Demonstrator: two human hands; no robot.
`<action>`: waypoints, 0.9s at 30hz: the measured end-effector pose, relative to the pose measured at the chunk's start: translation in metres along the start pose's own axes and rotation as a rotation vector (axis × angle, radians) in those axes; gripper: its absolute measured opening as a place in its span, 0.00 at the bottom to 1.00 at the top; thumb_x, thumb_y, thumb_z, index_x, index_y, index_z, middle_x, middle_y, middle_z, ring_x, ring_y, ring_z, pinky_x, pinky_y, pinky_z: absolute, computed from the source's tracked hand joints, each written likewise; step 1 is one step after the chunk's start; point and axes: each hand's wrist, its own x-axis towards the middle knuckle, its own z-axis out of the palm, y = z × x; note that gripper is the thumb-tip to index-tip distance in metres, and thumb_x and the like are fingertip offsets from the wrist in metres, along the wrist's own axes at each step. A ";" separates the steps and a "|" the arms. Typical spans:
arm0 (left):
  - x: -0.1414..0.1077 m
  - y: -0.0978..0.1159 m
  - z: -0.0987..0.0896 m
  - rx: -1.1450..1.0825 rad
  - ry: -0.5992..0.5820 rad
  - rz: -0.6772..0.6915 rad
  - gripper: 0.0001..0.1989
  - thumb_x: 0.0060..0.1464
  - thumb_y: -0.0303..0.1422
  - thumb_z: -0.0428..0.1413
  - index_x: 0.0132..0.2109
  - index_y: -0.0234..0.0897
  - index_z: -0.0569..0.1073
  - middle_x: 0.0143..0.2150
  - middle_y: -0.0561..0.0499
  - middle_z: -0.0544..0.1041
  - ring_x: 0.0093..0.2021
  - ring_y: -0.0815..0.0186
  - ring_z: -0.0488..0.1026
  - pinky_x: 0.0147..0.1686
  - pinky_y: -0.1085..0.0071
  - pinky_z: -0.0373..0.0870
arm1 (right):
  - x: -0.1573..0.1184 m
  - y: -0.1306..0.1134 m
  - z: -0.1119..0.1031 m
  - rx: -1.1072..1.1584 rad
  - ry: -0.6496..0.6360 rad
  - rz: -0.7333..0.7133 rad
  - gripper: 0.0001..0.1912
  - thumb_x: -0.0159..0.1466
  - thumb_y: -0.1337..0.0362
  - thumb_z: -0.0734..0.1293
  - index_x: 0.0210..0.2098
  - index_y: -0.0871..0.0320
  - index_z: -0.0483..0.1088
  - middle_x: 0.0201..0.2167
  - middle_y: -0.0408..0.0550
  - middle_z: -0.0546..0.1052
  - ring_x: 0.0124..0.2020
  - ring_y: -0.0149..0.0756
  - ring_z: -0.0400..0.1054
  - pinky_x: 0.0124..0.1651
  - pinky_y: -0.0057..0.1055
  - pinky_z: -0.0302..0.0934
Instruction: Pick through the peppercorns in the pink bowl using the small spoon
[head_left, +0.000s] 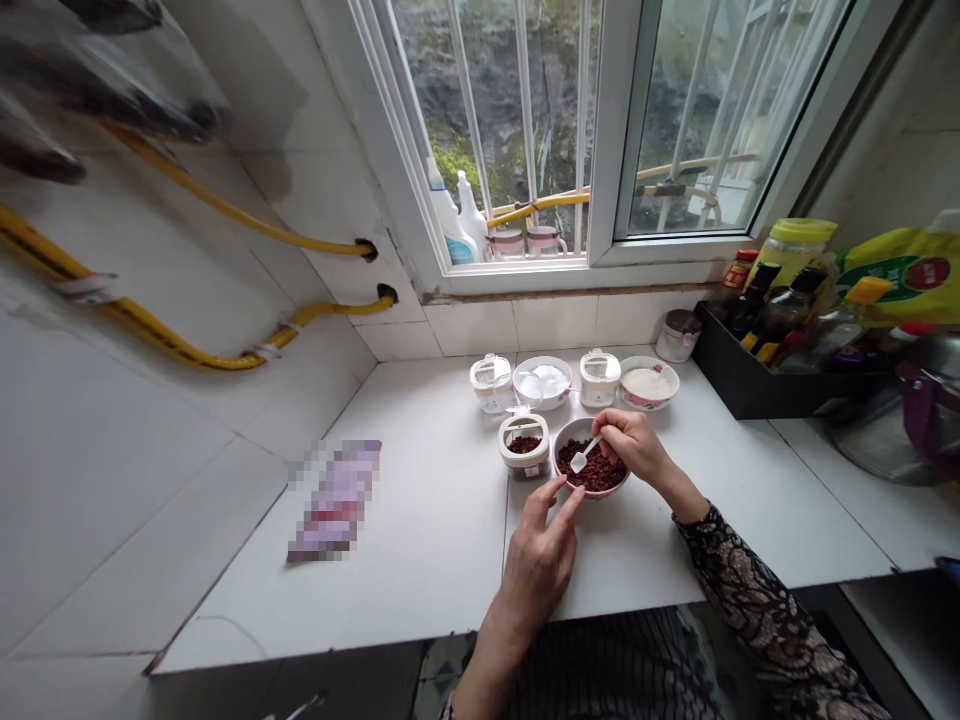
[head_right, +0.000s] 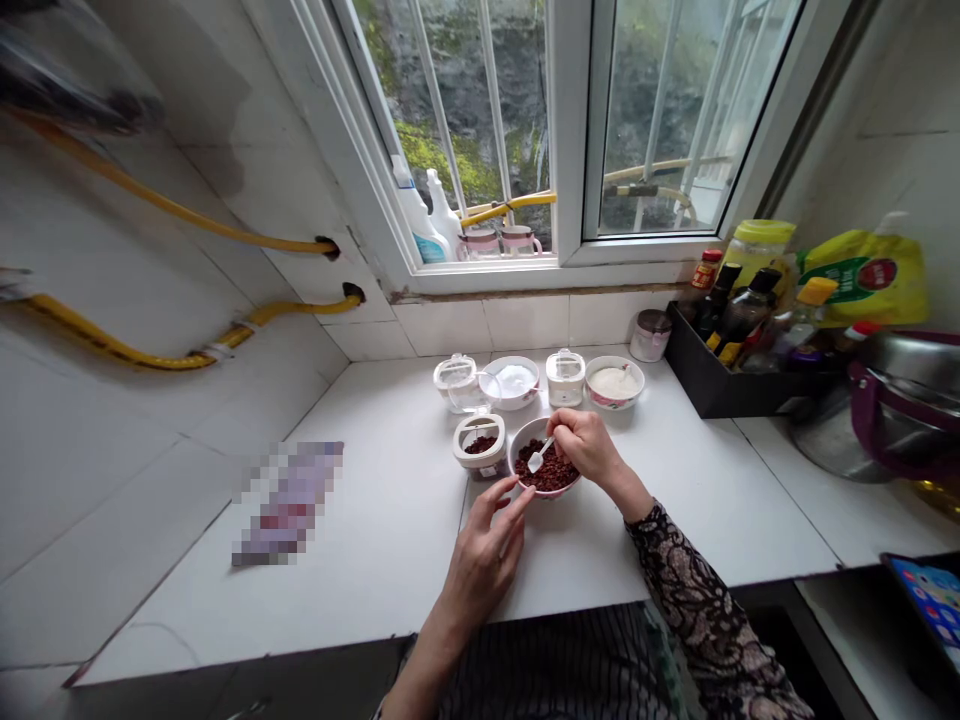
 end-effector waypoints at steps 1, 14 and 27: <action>0.000 0.000 0.000 -0.002 -0.002 -0.001 0.29 0.60 0.17 0.48 0.65 0.42 0.64 0.59 0.40 0.67 0.58 0.58 0.70 0.51 0.62 0.78 | -0.001 0.000 0.001 -0.033 -0.014 -0.021 0.07 0.53 0.67 0.59 0.24 0.56 0.68 0.12 0.38 0.67 0.14 0.29 0.59 0.20 0.25 0.53; 0.000 0.000 -0.001 0.016 -0.006 0.008 0.29 0.59 0.17 0.48 0.65 0.41 0.65 0.59 0.40 0.67 0.57 0.59 0.70 0.51 0.63 0.77 | 0.003 -0.003 -0.004 0.207 0.003 0.124 0.07 0.50 0.64 0.59 0.23 0.57 0.69 0.11 0.38 0.69 0.12 0.28 0.59 0.17 0.24 0.53; 0.000 0.000 0.000 0.009 0.002 0.002 0.29 0.60 0.18 0.48 0.65 0.42 0.64 0.59 0.40 0.68 0.57 0.59 0.71 0.51 0.62 0.78 | 0.005 -0.002 -0.007 0.339 0.042 0.181 0.06 0.48 0.63 0.62 0.23 0.58 0.69 0.10 0.39 0.70 0.09 0.27 0.59 0.14 0.22 0.53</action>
